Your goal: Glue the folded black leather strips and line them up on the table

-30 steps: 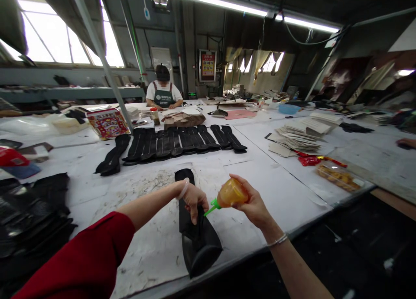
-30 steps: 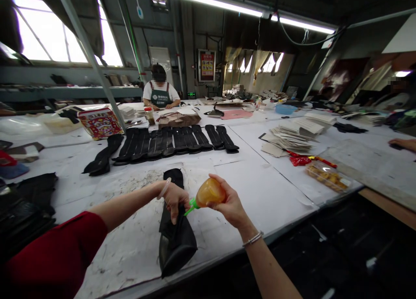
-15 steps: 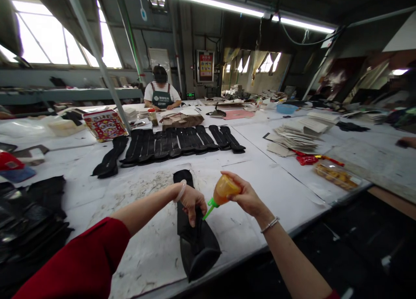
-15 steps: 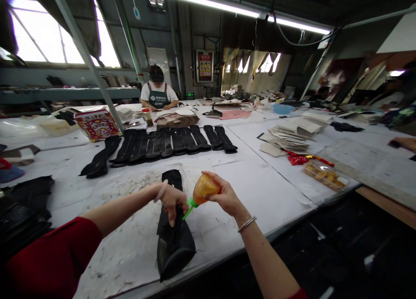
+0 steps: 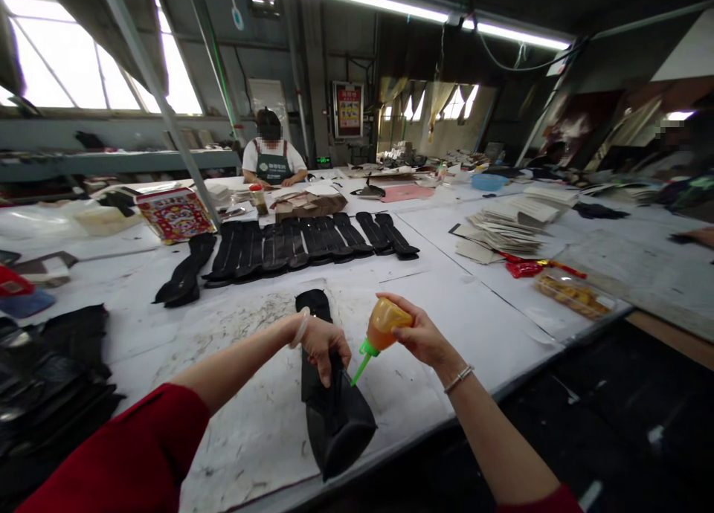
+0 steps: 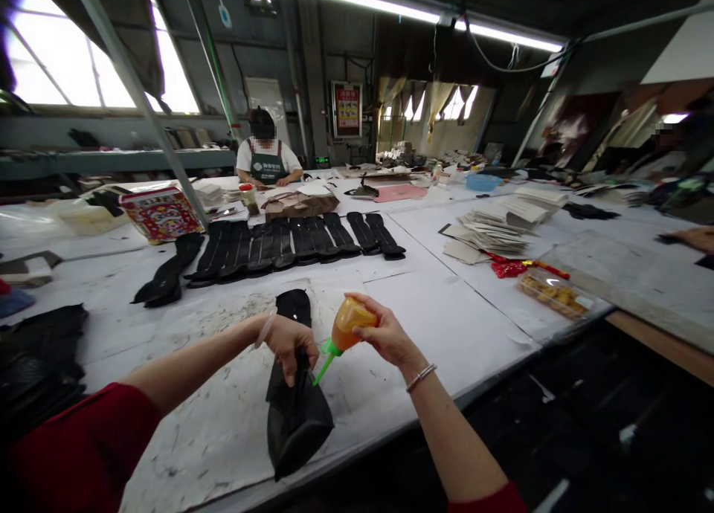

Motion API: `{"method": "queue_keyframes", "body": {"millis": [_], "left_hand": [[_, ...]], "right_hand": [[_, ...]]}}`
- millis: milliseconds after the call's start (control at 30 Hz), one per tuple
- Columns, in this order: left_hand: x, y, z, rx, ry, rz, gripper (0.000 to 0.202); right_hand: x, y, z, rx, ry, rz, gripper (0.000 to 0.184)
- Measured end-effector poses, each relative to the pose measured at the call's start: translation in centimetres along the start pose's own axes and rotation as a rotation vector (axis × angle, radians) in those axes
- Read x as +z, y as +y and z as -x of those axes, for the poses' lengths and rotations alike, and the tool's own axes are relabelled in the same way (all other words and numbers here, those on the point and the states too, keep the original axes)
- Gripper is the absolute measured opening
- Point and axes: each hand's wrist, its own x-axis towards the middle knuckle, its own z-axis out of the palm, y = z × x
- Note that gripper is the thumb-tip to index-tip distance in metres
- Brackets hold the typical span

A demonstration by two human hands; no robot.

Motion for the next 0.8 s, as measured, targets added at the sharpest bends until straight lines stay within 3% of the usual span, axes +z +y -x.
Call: {"method": "queue_keyframes", "body": {"millis": [400,800], "left_hand": [[0.3,-0.6,1.2,-0.029,0.095,0.058,0.044],[0.7,-1.2,2.4,0.009,0.141,0.222,0.042]], "right_hand": [[-1.2,1.0,1.4,-0.041,-0.013,-0.059,0.069],[-0.8,1.4,3.5,-0.060,0.033,-0.192,0.069]]}}
